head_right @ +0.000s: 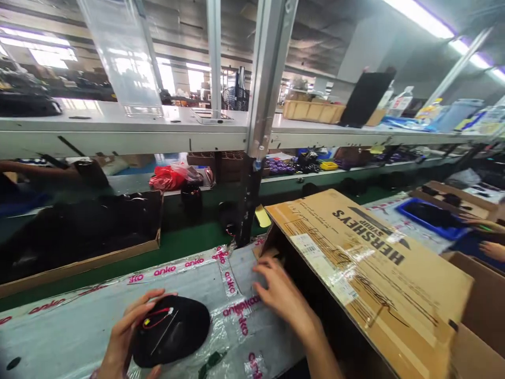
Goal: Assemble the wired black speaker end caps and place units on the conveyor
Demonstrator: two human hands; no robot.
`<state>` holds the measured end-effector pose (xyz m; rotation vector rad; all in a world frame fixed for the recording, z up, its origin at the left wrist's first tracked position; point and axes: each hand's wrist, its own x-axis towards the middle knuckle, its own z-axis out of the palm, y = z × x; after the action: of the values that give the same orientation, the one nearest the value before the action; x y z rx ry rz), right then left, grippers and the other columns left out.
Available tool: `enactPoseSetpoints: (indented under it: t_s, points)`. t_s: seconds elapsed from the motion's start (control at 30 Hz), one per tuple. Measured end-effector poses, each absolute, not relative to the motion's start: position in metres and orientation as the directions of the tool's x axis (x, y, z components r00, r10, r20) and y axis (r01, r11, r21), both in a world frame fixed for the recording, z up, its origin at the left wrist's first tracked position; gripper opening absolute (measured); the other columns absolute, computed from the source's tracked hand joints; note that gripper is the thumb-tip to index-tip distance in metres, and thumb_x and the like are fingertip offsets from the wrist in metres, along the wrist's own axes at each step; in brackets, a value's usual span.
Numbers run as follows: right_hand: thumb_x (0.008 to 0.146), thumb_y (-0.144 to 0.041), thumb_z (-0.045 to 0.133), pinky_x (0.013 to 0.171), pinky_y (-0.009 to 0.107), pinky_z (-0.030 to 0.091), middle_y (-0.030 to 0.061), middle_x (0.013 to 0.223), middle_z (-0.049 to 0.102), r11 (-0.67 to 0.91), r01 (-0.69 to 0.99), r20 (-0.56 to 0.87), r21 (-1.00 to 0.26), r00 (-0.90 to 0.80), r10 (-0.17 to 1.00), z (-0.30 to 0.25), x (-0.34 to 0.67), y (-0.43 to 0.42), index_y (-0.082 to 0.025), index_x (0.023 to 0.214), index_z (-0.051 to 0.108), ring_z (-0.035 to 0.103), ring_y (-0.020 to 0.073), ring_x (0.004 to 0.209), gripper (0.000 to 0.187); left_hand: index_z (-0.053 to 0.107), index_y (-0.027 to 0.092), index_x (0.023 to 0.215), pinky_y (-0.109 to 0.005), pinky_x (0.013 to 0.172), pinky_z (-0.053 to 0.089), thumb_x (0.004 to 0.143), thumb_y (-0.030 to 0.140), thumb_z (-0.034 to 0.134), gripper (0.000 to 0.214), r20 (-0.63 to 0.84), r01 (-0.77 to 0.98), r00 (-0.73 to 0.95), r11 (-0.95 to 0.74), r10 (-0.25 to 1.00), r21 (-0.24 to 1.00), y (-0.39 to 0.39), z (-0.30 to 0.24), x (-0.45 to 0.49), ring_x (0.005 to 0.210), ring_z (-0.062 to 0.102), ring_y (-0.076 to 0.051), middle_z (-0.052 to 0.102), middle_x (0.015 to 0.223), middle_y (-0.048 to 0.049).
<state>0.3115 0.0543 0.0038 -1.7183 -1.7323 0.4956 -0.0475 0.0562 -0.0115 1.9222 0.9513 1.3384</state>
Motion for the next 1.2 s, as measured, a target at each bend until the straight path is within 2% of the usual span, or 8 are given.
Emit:
enactPoseSetpoints:
  t_s: [0.17,0.47,0.6,0.73,0.9,1.03,1.13,1.2]
  points:
    - [0.082,-0.035,0.069,0.128,0.077,0.023,0.0236,0.162,0.049,-0.163,0.828,0.377,-0.537,0.408,0.831,-0.051,0.37,0.034,-0.017,0.144,0.065,0.033,0.052,0.159,0.065,0.038,0.034,0.161,-0.074,0.12,0.046,0.084,0.052,0.081,0.089,0.442,0.154,0.257,-0.488,0.859,0.859,0.027,-0.044,-0.017,0.149,0.053,-0.048,0.051,0.159,-0.019]
    - [0.085,-0.053,0.065,0.119,0.07,0.045,0.0259,0.146,0.066,-0.137,0.841,0.459,-0.523,0.413,0.787,-0.055,0.381,0.031,-0.016,0.14,0.063,0.059,0.0483,0.14,0.067,0.036,0.034,0.159,-0.07,0.124,0.043,0.082,0.045,0.09,0.095,0.27,0.288,0.274,-0.346,0.923,0.893,0.035,-0.037,-0.01,0.149,0.053,-0.043,0.046,0.16,-0.0159]
    - [0.083,-0.063,0.074,0.112,0.054,0.058,0.0152,0.146,0.073,-0.111,0.596,0.211,-0.795,0.443,0.871,-0.039,0.351,0.013,-0.026,0.143,0.066,0.07,0.0398,0.133,0.071,0.027,0.033,0.166,-0.072,0.129,0.032,0.065,0.057,0.1,0.127,0.193,0.271,0.37,-0.304,0.909,0.913,0.042,-0.029,-0.012,0.156,0.042,-0.047,0.039,0.167,-0.018]
    - [0.093,-0.074,0.059,0.089,0.047,0.068,0.012,0.109,0.087,-0.226,0.22,-0.172,-0.949,0.238,0.956,-0.045,0.31,-0.002,-0.024,0.115,0.082,0.084,0.0347,0.095,0.059,0.043,0.028,0.155,-0.059,0.122,0.047,0.073,0.044,0.091,0.097,0.233,0.181,0.4,-0.326,0.886,0.928,0.05,-0.023,-0.011,0.137,0.061,-0.039,0.052,0.149,-0.0151]
    - [0.091,-0.076,0.057,0.073,0.048,0.065,0.0089,0.073,0.081,-0.258,0.466,-0.202,-0.846,0.169,0.965,-0.069,0.284,0.006,-0.027,0.081,0.079,0.078,0.0348,0.071,0.055,0.04,0.024,0.16,-0.054,0.121,0.049,0.089,0.052,0.074,0.083,0.226,0.056,0.532,-0.3,0.816,0.952,0.057,-0.011,-0.027,0.14,0.061,-0.038,0.058,0.151,-0.0177]
    - [0.083,-0.064,0.072,0.105,0.061,0.056,0.0138,0.114,0.079,-0.171,0.586,-0.025,-0.792,0.249,0.968,-0.069,0.284,0.013,-0.028,0.119,0.078,0.074,0.0431,0.113,0.051,0.053,0.027,0.143,-0.051,0.112,0.055,0.097,0.052,0.07,0.056,0.259,0.229,0.361,-0.354,0.896,0.907,0.048,0.006,-0.025,0.135,0.063,-0.035,0.063,0.142,-0.0153]
    - [0.082,-0.048,0.079,0.121,0.063,0.047,0.0124,0.162,0.054,0.02,0.688,0.106,-0.725,0.083,0.991,-0.065,0.276,0.014,-0.034,0.158,0.055,0.053,0.0428,0.149,0.08,0.059,0.026,0.101,-0.042,0.093,0.054,0.094,0.039,0.077,0.024,0.467,0.521,0.161,-0.476,0.87,0.708,0.038,0.023,-0.012,0.107,0.068,-0.029,0.068,0.112,-0.0079]
    - [0.082,-0.034,0.08,0.123,0.062,0.046,0.0097,0.166,0.051,0.11,0.702,0.092,-0.704,-0.064,0.994,-0.065,0.267,0.016,-0.038,0.159,0.054,0.052,0.041,0.151,0.082,0.059,0.025,0.091,-0.041,0.092,0.046,0.096,0.03,0.075,0.018,0.535,0.642,0.233,-0.541,0.812,0.543,0.036,0.035,-0.004,0.096,0.067,-0.026,0.07,0.096,-0.0033]
